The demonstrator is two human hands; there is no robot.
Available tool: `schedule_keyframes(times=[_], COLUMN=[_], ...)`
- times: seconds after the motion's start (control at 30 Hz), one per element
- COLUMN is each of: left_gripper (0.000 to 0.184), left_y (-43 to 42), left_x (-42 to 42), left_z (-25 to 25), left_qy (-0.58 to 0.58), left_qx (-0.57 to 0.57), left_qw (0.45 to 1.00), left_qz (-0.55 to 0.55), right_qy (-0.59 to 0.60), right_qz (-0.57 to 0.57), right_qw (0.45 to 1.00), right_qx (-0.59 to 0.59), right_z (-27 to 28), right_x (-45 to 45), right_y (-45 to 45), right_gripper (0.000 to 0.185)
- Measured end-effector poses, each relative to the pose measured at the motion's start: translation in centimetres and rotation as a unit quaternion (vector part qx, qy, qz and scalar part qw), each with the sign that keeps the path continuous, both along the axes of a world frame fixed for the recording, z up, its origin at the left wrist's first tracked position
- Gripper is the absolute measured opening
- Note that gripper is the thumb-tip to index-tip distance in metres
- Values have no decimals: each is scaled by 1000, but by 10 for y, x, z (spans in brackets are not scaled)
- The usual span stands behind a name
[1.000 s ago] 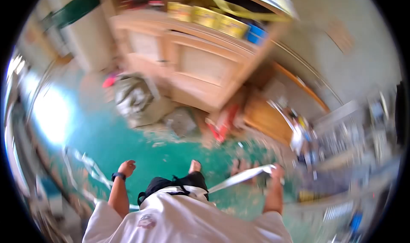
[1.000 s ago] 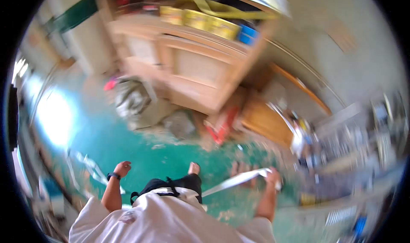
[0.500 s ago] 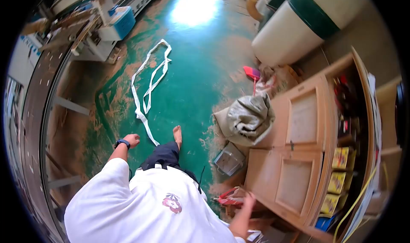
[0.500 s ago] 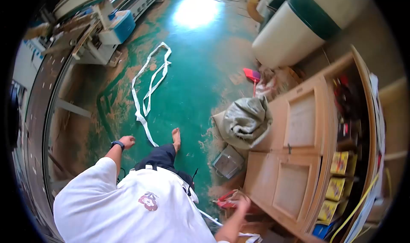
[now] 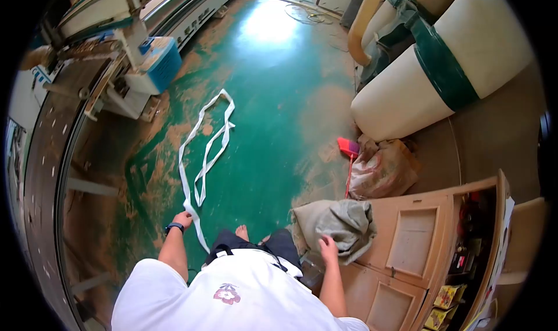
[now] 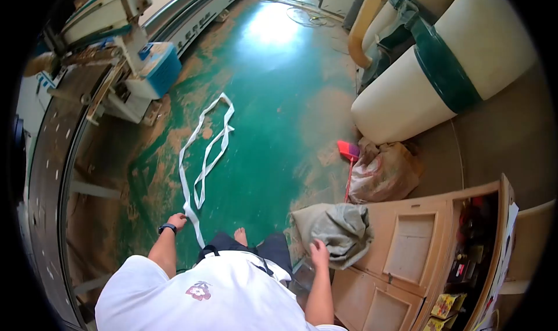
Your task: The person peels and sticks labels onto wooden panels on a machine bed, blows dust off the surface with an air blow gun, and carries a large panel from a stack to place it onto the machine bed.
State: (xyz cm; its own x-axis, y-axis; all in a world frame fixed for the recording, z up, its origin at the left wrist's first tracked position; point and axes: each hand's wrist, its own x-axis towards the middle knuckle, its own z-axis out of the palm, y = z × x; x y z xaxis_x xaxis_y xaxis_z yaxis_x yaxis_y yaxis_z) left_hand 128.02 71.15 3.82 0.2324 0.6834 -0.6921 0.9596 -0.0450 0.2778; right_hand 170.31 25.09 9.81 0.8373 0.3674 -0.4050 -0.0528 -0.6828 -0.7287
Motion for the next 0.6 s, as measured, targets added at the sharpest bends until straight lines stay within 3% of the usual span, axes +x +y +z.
schedule_keyframes(times=[0.03, 0.1, 0.13, 0.17, 0.23, 0.27, 0.3, 0.4, 0.47, 0.53, 0.6], left_gripper=[41, 41, 40, 40, 43, 45, 45, 43, 42, 40, 38], left_y=[13, 32, 41, 52, 79, 90, 104, 155, 199, 243, 278], left_x=[27, 87, 122, 157, 219, 248, 270, 327, 349, 381, 414], left_z=[-9, -24, -25, -23, -13, -11, -10, 29, 20, 27, 62], left_qy=[-17, -52, -73, -94, -126, -138, -162, -102, -105, -122, -142], left_qx=[1, -10, -21, -29, -45, -55, -56, -64, -22, 15, 69], left_qw=[1000, 998, 997, 993, 986, 983, 978, 991, 994, 990, 982], left_qz=[-15, -31, -33, -62, -100, -107, -117, -65, -33, 68, 105], right_qy=[-1, 37, 48, 8, 59, 109, 144, 204, 192, 110, 45], right_qz=[-28, -89, -73, 10, 187, 376, 385, 255, 190, 96, 172], right_qw=[1000, 990, 982, 960, 919, 823, 818, 909, 950, 959, 972], right_qx=[-7, -99, -167, -278, -341, -412, -402, -260, -155, -244, -151], right_z=[-38, -57, -110, -81, -121, -119, -115, -90, -87, -141, -151], right_x=[21, 41, 55, 56, 80, 100, 120, 189, 249, 336, 422], right_y=[-30, -65, -109, -103, -130, -123, -116, -37, 52, 159, 272], right_gripper=[33, 28, 30, 35, 37, 35, 35, 35, 35, 39, 44])
